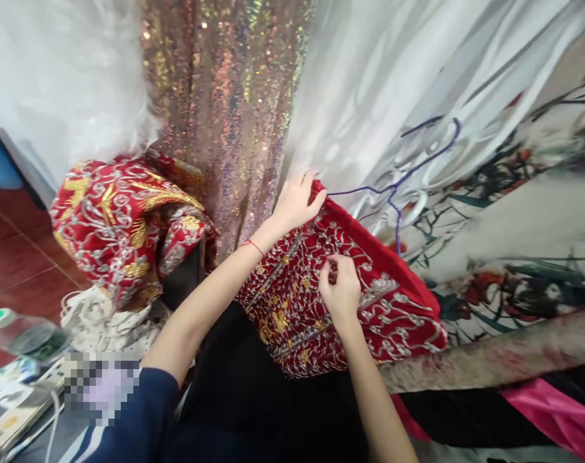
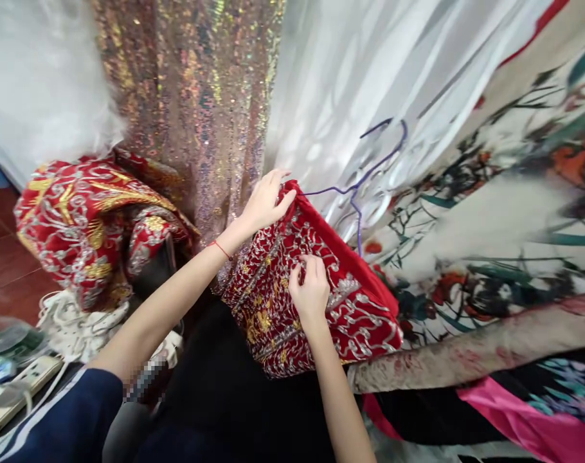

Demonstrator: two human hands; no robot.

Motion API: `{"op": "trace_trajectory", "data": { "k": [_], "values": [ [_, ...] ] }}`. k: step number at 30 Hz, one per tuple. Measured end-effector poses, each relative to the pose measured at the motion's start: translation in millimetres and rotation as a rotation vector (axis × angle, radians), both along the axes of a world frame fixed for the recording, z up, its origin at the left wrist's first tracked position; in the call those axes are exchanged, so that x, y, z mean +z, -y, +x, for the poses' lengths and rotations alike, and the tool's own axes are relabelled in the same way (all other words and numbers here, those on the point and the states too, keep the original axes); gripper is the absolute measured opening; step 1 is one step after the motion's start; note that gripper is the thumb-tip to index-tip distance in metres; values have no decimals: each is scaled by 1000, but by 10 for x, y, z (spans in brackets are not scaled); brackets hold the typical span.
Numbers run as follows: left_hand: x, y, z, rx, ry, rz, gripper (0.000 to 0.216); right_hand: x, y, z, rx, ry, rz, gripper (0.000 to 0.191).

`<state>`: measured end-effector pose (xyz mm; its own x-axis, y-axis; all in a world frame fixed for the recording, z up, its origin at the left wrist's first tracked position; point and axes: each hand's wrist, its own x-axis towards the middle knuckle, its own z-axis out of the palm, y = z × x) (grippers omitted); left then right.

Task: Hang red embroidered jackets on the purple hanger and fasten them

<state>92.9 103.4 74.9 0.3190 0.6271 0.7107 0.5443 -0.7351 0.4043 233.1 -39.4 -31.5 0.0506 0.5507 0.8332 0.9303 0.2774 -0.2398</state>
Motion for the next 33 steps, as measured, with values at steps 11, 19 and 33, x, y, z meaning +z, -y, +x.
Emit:
{"op": "trace_trajectory", "data": {
  "k": [11, 19, 33],
  "values": [
    [-113, 199, -190, 30, -86, 61, 55, -9, -1, 357, 169, 113, -93, 16],
    [-283, 1091, -181, 121, 51, 94, 48, 100, 199, -363, 79, -295, 13, 17],
    [-398, 1046, -79, 141, -10, 95, 27, -173, 654, -42, 27, -568, -9, 13]
  ]
}}
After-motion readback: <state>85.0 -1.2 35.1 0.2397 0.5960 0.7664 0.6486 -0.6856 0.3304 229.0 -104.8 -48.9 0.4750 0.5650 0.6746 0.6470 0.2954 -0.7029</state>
